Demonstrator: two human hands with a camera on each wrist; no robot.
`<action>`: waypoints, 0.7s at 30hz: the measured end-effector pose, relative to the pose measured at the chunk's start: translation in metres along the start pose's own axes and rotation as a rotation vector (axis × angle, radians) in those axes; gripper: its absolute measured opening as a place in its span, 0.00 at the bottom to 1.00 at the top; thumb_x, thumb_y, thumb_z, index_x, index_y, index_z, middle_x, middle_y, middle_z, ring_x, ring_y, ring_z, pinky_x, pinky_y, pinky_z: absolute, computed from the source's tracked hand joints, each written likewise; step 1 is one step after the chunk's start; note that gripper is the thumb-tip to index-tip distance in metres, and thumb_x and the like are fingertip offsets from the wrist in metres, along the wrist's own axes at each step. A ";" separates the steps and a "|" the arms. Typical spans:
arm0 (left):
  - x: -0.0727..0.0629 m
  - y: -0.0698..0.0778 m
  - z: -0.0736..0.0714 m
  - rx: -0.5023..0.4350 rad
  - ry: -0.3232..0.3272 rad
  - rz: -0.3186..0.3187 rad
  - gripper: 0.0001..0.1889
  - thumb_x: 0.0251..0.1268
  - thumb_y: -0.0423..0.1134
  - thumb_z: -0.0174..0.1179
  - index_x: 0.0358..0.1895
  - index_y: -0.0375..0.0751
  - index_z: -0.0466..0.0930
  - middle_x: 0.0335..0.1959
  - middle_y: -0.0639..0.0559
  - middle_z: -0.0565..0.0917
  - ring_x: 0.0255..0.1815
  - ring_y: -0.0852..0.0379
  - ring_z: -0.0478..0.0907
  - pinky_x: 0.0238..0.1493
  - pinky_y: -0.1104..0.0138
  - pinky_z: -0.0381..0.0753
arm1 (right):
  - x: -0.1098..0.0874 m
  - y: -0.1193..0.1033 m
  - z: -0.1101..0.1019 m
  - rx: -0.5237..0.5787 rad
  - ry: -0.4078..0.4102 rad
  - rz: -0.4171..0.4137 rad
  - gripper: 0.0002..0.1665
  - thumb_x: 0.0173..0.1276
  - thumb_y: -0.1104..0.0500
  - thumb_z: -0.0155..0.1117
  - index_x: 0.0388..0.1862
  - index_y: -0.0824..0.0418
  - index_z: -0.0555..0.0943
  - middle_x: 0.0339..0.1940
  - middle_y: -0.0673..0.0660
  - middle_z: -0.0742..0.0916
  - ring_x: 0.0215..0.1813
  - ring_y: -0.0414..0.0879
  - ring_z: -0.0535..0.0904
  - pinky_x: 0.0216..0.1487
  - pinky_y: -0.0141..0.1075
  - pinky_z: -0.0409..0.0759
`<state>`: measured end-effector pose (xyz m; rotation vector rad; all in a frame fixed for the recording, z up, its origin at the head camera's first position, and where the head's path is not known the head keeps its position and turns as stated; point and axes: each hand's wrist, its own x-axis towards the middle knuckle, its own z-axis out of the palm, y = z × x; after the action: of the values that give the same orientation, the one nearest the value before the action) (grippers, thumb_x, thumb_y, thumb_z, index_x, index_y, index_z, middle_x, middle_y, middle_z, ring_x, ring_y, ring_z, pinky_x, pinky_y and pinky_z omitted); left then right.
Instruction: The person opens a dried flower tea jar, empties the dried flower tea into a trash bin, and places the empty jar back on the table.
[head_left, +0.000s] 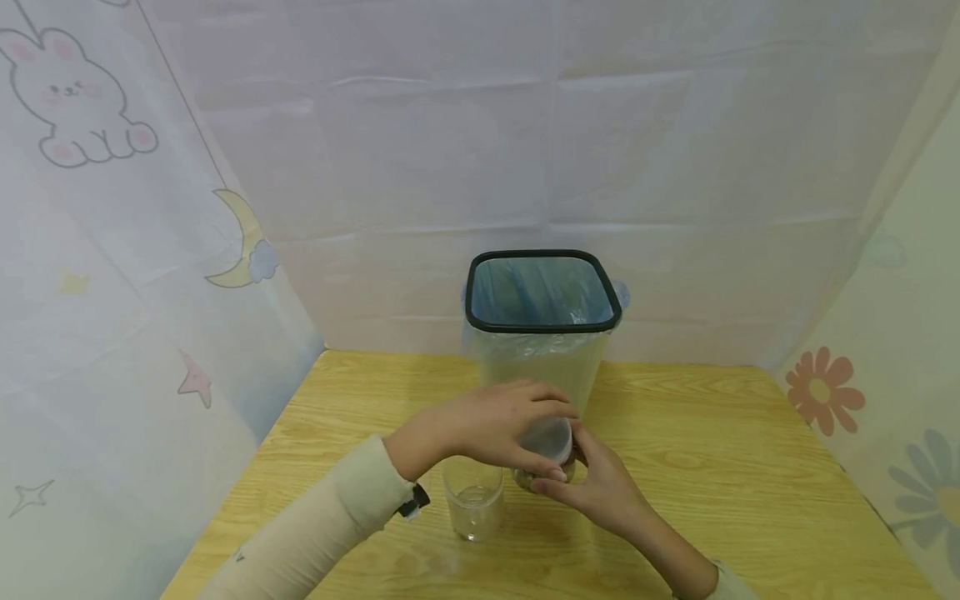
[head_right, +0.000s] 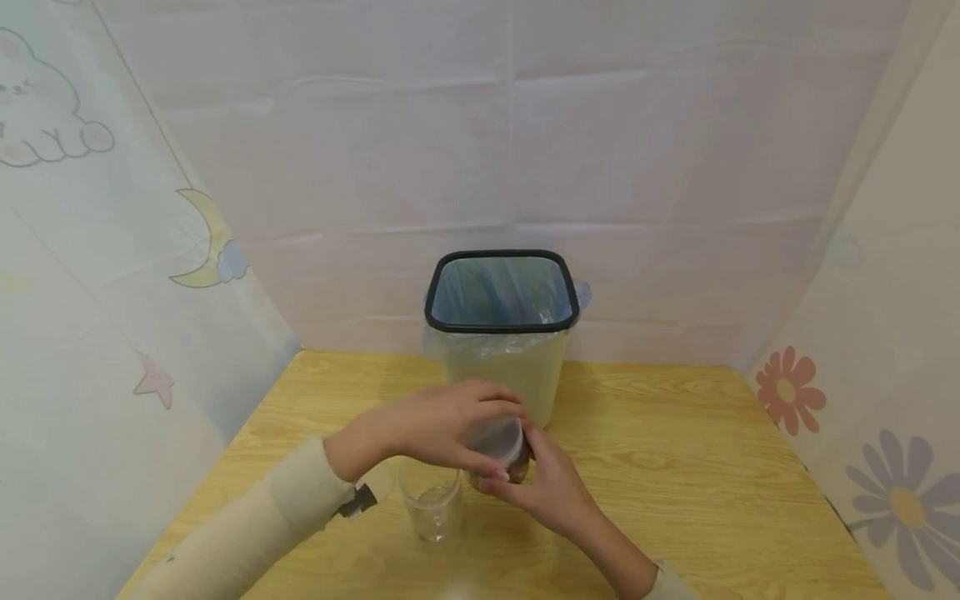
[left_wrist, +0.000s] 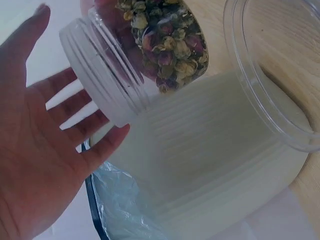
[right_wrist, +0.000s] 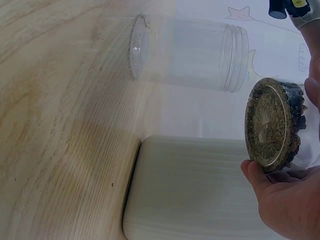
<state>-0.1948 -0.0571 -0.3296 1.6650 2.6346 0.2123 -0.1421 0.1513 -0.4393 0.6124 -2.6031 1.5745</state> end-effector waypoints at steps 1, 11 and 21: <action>0.000 -0.001 -0.001 -0.014 -0.004 0.028 0.39 0.65 0.66 0.62 0.75 0.54 0.68 0.73 0.53 0.70 0.72 0.56 0.68 0.68 0.61 0.73 | 0.000 0.000 0.000 -0.007 0.003 -0.001 0.52 0.61 0.45 0.78 0.78 0.55 0.62 0.67 0.54 0.79 0.63 0.52 0.79 0.61 0.48 0.80; -0.003 -0.009 -0.003 -0.107 -0.059 0.108 0.37 0.64 0.57 0.69 0.75 0.57 0.68 0.75 0.54 0.67 0.73 0.56 0.64 0.69 0.63 0.71 | 0.000 0.000 0.000 -0.011 0.011 0.015 0.53 0.59 0.43 0.79 0.78 0.53 0.63 0.68 0.56 0.78 0.64 0.52 0.79 0.62 0.49 0.79; -0.002 -0.007 -0.004 -0.103 -0.075 0.082 0.35 0.64 0.54 0.70 0.74 0.55 0.70 0.73 0.54 0.70 0.73 0.55 0.66 0.67 0.64 0.73 | 0.000 0.000 0.000 0.007 0.008 0.035 0.52 0.60 0.43 0.78 0.78 0.53 0.63 0.71 0.57 0.76 0.66 0.54 0.77 0.64 0.52 0.77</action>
<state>-0.2006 -0.0624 -0.3269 1.7143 2.4603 0.2771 -0.1420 0.1513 -0.4388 0.5627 -2.6175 1.5931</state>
